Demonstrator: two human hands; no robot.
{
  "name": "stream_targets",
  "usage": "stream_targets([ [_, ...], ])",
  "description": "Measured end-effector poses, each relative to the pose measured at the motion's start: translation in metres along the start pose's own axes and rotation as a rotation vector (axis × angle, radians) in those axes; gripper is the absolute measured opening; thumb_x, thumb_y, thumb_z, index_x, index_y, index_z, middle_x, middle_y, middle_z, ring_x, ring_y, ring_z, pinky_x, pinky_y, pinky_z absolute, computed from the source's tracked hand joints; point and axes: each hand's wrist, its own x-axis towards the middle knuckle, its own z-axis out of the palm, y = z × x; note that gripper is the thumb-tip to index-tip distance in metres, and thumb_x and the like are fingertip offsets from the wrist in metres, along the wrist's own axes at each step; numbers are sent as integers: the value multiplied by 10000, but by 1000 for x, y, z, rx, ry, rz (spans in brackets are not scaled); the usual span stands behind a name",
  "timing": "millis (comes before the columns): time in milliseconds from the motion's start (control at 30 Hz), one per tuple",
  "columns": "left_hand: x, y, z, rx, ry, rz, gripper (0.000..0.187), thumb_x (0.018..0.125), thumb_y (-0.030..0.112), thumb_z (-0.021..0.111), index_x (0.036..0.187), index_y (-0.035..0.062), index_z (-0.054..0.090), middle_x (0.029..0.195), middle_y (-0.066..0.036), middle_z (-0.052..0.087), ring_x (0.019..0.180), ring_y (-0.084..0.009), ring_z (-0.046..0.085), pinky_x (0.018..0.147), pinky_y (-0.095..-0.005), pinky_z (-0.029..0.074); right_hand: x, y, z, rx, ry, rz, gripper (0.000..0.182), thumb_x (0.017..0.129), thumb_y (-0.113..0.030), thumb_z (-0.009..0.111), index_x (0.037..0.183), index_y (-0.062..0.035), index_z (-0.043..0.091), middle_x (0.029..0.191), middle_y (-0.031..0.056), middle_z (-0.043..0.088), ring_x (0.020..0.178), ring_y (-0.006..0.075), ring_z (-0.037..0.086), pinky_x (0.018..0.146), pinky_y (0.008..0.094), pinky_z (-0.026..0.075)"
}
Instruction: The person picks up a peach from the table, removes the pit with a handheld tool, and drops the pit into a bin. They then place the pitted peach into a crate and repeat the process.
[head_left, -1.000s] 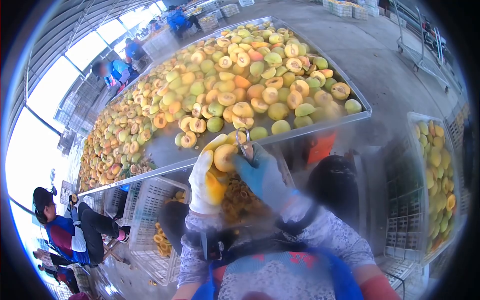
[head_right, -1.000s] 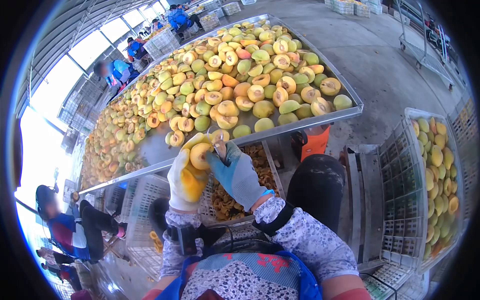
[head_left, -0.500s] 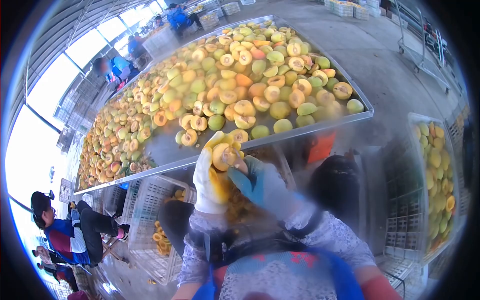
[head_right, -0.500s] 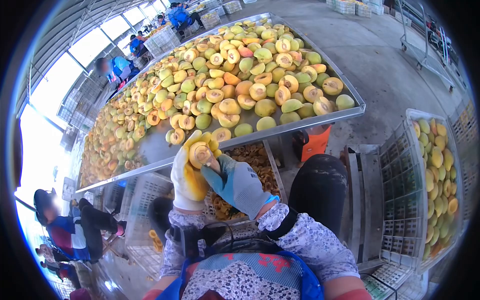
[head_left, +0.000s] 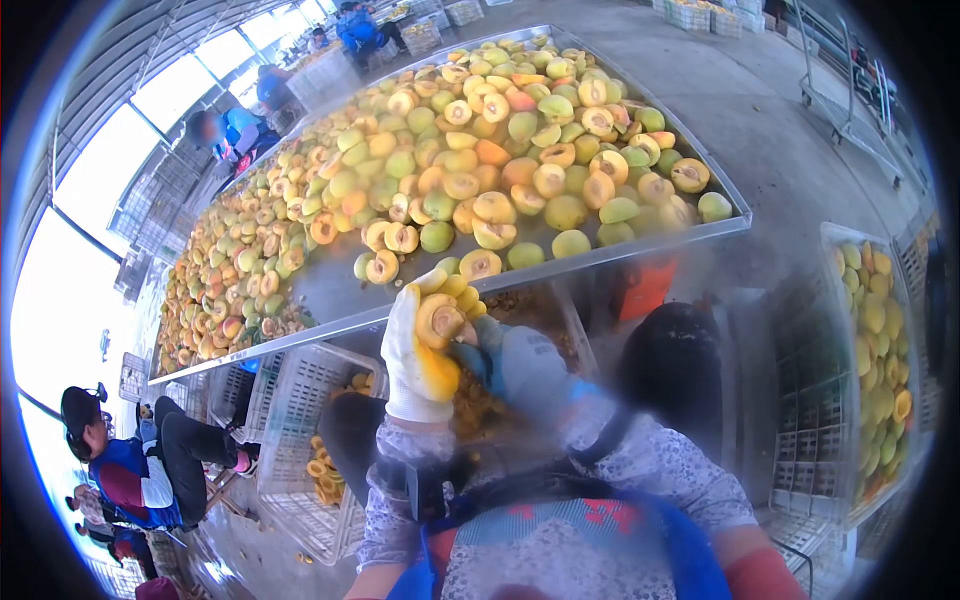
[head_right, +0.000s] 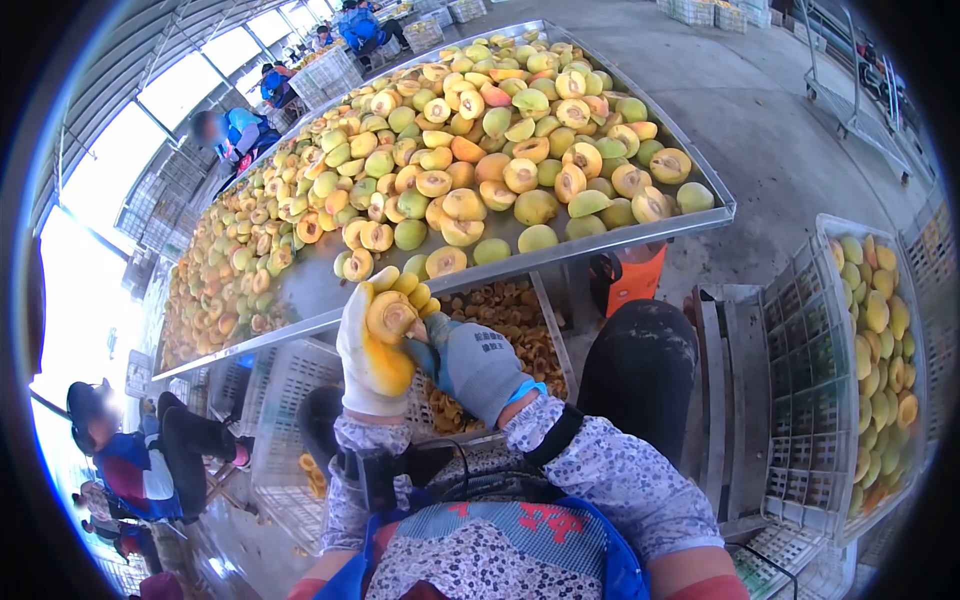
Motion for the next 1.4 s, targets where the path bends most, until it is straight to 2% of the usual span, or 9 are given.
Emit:
stream_targets([
  [400, -7, -2, -10, 161, 9, 50, 448, 1067, 407, 472, 1205, 4, 611, 1030, -155, 688, 875, -289, 688, 794, -404, 578, -8, 0, 24, 299, -68, 15, 448, 1039, -449, 507, 1110, -38, 670, 885, 277, 694, 845, 498, 656, 725, 557, 525],
  [500, -10, -2, -5, 101, -15, 80, 466, 1056, 420, 479, 1203, -4, 605, 1041, -148, 673, 914, -286, 682, 808, -411, 582, -14, -9, 33, 649, -71, 41, 374, 1063, -344, 546, 1113, 1, 680, 954, 222, 727, 884, 358, 704, 807, 420, 532],
  [700, -5, 17, -8, 111, -104, -30, 510, 1050, 409, 472, 1313, -14, 580, 1022, -122, 648, 906, -264, 661, 823, -416, 585, -14, -18, 5, 390, -148, 124, 381, 1080, -317, 526, 1097, 28, 688, 899, 125, 731, 841, 165, 646, 770, 353, 517],
  [767, -3, 19, -5, 113, -34, -59, 516, 1070, 398, 454, 1354, -16, 573, 940, -136, 682, 768, -227, 663, 667, -293, 546, -15, -6, 15, 201, -149, -2, 396, 1079, -338, 532, 1064, 23, 693, 850, 77, 706, 814, 127, 601, 757, 343, 509],
  [867, -8, 21, -2, 256, -55, -32, 525, 1069, 382, 452, 1366, -37, 561, 889, -82, 598, 787, -216, 627, 710, -363, 556, -17, -13, 18, 514, -233, 74, 423, 1078, -379, 529, 1003, 4, 694, 771, 16, 639, 756, 114, 558, 730, 326, 493],
  [1100, -4, 5, -19, 0, -203, -30, 518, 1083, 374, 440, 1361, -43, 570, 720, -6, 451, 676, -167, 534, 631, -317, 504, -17, -14, 4, 1137, -746, 477, 477, 1087, -442, 493, 914, -43, 687, 756, -37, 589, 733, 73, 519, 712, 265, 452],
  [1200, 0, 6, -26, -217, -320, -198, 502, 1076, 382, 463, 1374, -5, 576, 730, 15, 475, 681, -165, 539, 615, -316, 486, -16, -14, 6, 1062, -722, 425, 497, 1072, -480, 495, 896, -53, 677, 753, -22, 604, 697, 90, 529, 670, 274, 443],
  [1333, 0, 14, -21, -4, 46, -61, 461, 1053, 380, 516, 1345, 37, 615, 760, 6, 539, 688, -165, 557, 623, -309, 482, -21, 9, 34, 621, -493, 196, 533, 1008, -591, 528, 907, -86, 664, 682, 85, 626, 543, 213, 585, 490, 340, 438],
  [1400, 13, 34, -47, -123, 303, -16, 447, 1037, 371, 547, 1325, 42, 636, 777, -11, 570, 694, -172, 568, 622, -310, 485, -29, 35, 46, 232, -286, -10, 473, 1013, -519, 554, 969, -71, 699, 787, 164, 714, 697, 321, 702, 615, 421, 536],
])
